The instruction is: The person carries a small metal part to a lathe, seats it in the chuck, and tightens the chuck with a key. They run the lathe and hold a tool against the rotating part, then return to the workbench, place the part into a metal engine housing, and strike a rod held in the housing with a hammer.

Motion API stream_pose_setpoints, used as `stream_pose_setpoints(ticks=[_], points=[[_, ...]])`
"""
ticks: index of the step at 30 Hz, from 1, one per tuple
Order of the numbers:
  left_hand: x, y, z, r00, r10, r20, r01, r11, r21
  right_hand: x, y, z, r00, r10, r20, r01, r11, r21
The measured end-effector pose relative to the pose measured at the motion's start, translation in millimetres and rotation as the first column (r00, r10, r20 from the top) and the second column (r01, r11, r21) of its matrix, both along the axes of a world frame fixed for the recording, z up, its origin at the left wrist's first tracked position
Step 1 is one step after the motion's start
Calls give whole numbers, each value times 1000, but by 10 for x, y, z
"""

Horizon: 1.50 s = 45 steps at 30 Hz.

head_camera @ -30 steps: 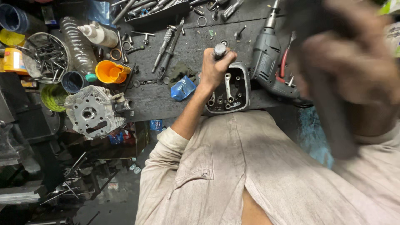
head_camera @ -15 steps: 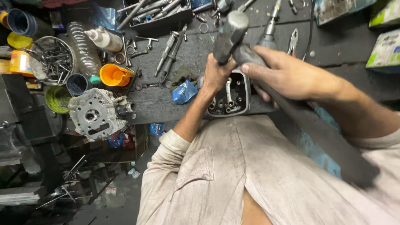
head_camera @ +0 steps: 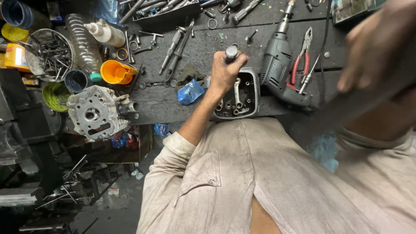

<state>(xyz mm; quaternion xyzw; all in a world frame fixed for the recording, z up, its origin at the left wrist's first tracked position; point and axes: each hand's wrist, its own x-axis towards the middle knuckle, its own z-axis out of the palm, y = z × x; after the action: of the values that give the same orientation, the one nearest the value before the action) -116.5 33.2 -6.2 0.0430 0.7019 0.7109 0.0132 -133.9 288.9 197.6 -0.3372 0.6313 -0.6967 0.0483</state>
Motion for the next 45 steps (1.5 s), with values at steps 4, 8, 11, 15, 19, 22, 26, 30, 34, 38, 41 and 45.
stream_pose_setpoints(ticks=[4, 8, 11, 15, 19, 22, 26, 30, 34, 38, 41, 45], points=[[-5, -9, -7, 1000, -8, 2, 8, 1000, 0, -284, -1, -228, 955, -7, -297, -5, 999, -41], [-6, -3, 12, 1000, -7, 7, 8, 1000, -30, 11, -532, -136, 968, -236, 87, 169, 868, 468], [14, -18, 36, 998, -10, 70, 9, 1000, 4, 154, -866, 8, 788, -342, 512, -281, 540, 794], [43, -41, 62, 998, -34, 47, 33, 999, 29, 161, -956, 126, 668, -294, 684, -284, 749, 599], [8, -25, 54, 1000, 5, -1, -5, 1000, 14, 167, -870, 188, 724, -231, 650, -220, 816, 535], [58, 26, 42, 996, 81, -37, -80, 997, 22, 272, -614, 302, 814, -184, 550, -104, 886, 451], [77, 53, 21, 989, 142, -34, -144, 989, -46, 290, -220, 222, 971, -49, 234, 28, 995, 91], [20, 10, -20, 1000, 21, -7, -21, 1000, -2, -92, -163, -92, 994, -29, -108, 29, 1000, -4], [14, 13, -55, 1000, 17, 11, -17, 999, -28, -89, -427, -52, 998, -56, -21, 60, 968, 245], [49, 31, -41, 1000, 18, -8, -18, 997, 72, 132, -869, 61, 902, -162, 401, -218, 630, 745], [-3, -11, 2, 998, -15, -68, 14, 1000, -15, 151, -965, 128, 701, -221, 678, -371, 699, 611], [-34, -64, 50, 997, -83, -6, 83, 996, 15, 174, -897, 152, 673, -250, 696, -359, 712, 604]])
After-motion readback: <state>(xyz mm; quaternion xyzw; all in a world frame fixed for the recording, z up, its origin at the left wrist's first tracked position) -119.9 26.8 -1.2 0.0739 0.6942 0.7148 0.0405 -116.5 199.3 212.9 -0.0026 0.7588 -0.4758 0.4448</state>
